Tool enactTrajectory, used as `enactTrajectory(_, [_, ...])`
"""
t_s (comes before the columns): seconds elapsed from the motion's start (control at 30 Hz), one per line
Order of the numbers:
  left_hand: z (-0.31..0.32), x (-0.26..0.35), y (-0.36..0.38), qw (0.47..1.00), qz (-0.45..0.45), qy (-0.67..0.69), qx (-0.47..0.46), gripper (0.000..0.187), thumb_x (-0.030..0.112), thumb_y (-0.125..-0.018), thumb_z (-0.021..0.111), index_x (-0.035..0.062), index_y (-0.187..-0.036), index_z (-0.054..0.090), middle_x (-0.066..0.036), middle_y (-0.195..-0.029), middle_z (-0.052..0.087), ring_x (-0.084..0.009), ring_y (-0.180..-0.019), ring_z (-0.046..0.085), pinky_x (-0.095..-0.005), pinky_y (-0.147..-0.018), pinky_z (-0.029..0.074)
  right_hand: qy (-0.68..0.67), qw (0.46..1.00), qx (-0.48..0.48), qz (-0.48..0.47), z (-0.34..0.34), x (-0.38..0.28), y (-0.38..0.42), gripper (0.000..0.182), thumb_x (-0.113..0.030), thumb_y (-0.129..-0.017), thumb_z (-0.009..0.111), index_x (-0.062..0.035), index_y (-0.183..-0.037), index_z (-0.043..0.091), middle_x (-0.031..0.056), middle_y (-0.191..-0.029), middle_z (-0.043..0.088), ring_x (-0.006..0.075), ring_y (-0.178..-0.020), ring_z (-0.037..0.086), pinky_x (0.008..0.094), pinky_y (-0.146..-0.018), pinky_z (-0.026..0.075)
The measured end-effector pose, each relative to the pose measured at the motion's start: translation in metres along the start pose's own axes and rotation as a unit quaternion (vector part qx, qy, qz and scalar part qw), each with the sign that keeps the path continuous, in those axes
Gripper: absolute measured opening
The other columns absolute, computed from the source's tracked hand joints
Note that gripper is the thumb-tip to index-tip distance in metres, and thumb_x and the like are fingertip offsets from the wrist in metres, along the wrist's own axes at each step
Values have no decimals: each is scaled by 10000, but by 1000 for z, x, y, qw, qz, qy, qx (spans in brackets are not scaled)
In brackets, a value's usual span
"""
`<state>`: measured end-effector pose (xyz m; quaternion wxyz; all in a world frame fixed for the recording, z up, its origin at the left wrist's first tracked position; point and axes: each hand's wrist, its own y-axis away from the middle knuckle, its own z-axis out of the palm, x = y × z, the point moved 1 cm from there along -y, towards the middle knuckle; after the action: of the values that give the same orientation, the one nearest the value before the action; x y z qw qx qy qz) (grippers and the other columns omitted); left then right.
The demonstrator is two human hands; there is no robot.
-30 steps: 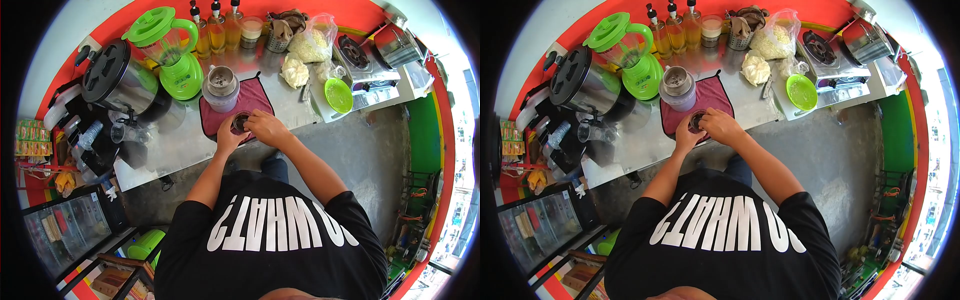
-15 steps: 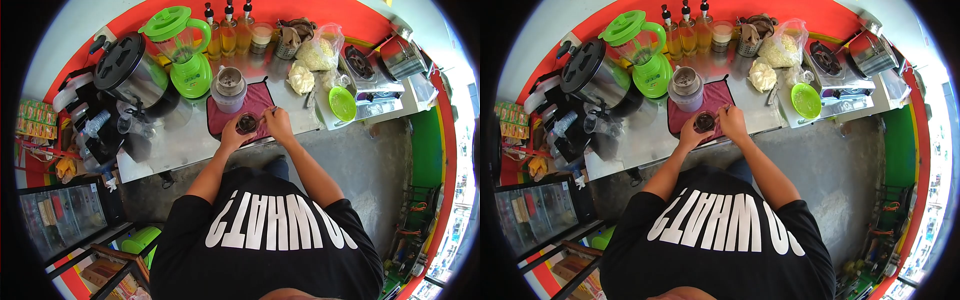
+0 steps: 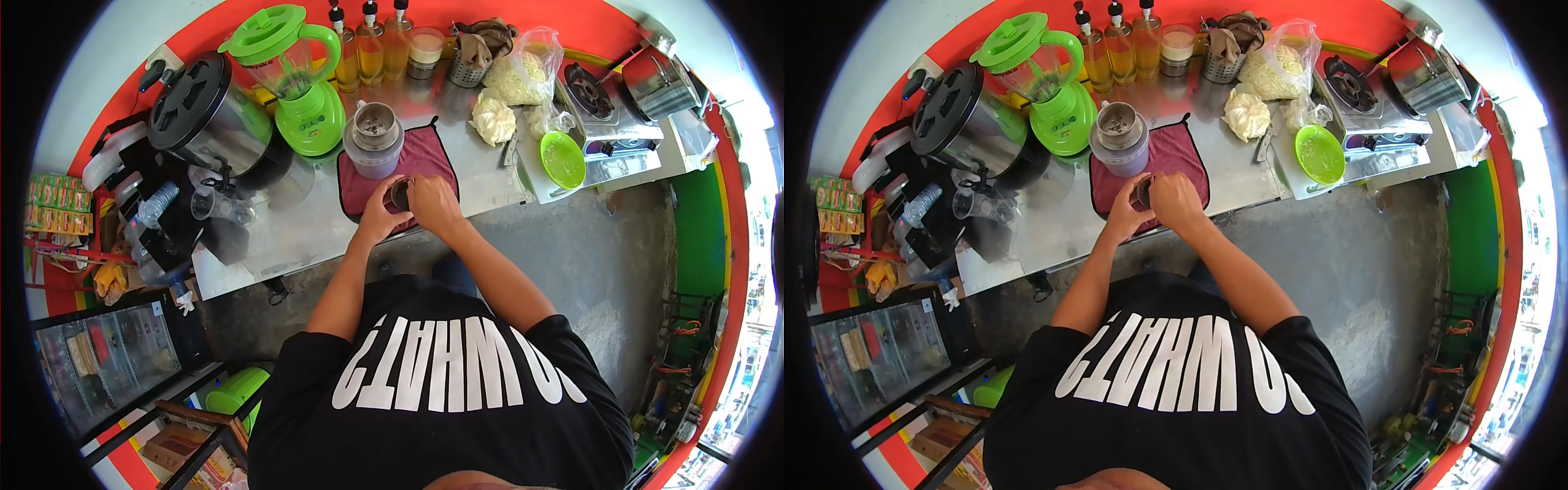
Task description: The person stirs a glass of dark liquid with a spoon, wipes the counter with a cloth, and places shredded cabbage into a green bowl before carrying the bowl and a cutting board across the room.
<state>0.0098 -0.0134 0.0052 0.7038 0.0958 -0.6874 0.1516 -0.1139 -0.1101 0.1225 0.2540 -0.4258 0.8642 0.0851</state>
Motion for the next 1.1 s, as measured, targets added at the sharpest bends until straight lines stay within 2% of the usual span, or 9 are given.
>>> enactTrajectory(0.13, [-1, 5, -3, 1000, -8, -21, -3, 900, 24, -708, 901, 25, -1507, 485, -125, -1432, 612, -232, -1342, 582, -378, -1170, 442, -55, 998, 32, -17, 0, -6, 12, 223, -149, -1007, 586, 32, -972, 711, 304, -884, 692, 472, -881, 665, 550, -823, 524])
enactTrajectory(0.2, [-3, 8, -2, 999, -39, 12, -12, 899, 38, -698, 915, 29, -1496, 501, -126, -1423, 623, -230, -1324, 599, -376, -1159, 453, -34, 990, -29, -133, -3, -2, 18, 167, -107, -949, 628, 26, -938, 729, 202, -929, 743, 402, -949, 685, 479, -957, 521])
enactTrajectory(0.3, [-5, 9, -1, 1000, -21, -17, -5, 893, 46, -694, 920, 33, -1489, 512, -126, -1422, 624, -228, -1319, 602, -371, -1159, 451, -61, 981, -65, -174, -11, 14, 27, 169, -80, -930, 660, 5, -1037, 760, 189, -957, 744, 394, -1019, 667, 455, -982, 501])
enactTrajectory(0.5, [-5, 18, -2, 999, -23, -29, -8, 904, 110, -674, 951, 30, -1472, 533, -128, -1414, 628, -231, -1306, 609, -379, -1158, 450, -95, 975, -154, -128, -61, 14, 16, 180, -97, -944, 693, -11, -1072, 784, 186, -998, 746, 380, -976, 670, 475, -897, 530])
enactTrajectory(0.6, [-7, 22, -4, 999, -35, -35, -19, 908, 132, -671, 960, 31, -1468, 536, -129, -1395, 639, -233, -1300, 612, -384, -1151, 454, -105, 978, -68, -165, -65, 14, 5, 186, -98, -929, 706, -8, -1068, 790, 172, -1002, 756, 371, -942, 678, 473, -885, 534])
enactTrajectory(0.73, [-8, 26, -7, 998, -23, -52, -39, 907, 77, -716, 943, 17, -1502, 493, -101, -1423, 616, -203, -1305, 603, -369, -1150, 468, -107, 974, -84, -183, -67, 11, -9, 181, -95, -913, 711, -12, -1052, 791, 153, -998, 764, 356, -965, 666, 450, -890, 535])
enactTrajectory(0.9, [-8, 27, -6, 997, -9, -75, -19, 863, 143, -683, 957, 35, -1440, 555, -142, -1357, 654, -256, -1265, 632, -389, -1118, 486, 39, 958, -121, -258, -50, 21, -19, 159, -93, -884, 707, -25, -1001, 789, 118, -983, 759, 301, -991, 634, 409, -895, 537])
enactTrajectory(1.03, [-8, 25, -2, 993, 20, -116, -3, 862, 142, -688, 953, 33, -1443, 552, -152, -1354, 654, -271, -1262, 635, -395, -1111, 494, 80, 955, -104, -265, -26, 29, 2, 110, -117, -897, 676, -66, -925, 769, 93, -940, 740, 289, -979, 642, 415, -886, 533])
enactTrajectory(1.1, [-6, 37, 0, 993, 0, -119, 10, 856, 143, -687, 952, 33, -1441, 561, -152, -1349, 656, -277, -1262, 633, -398, -1108, 494, 35, 978, -53, -199, -18, 28, 19, 106, -115, -911, 666, -69, -914, 762, 108, -921, 736, 297, -957, 637, 426, -869, 529])
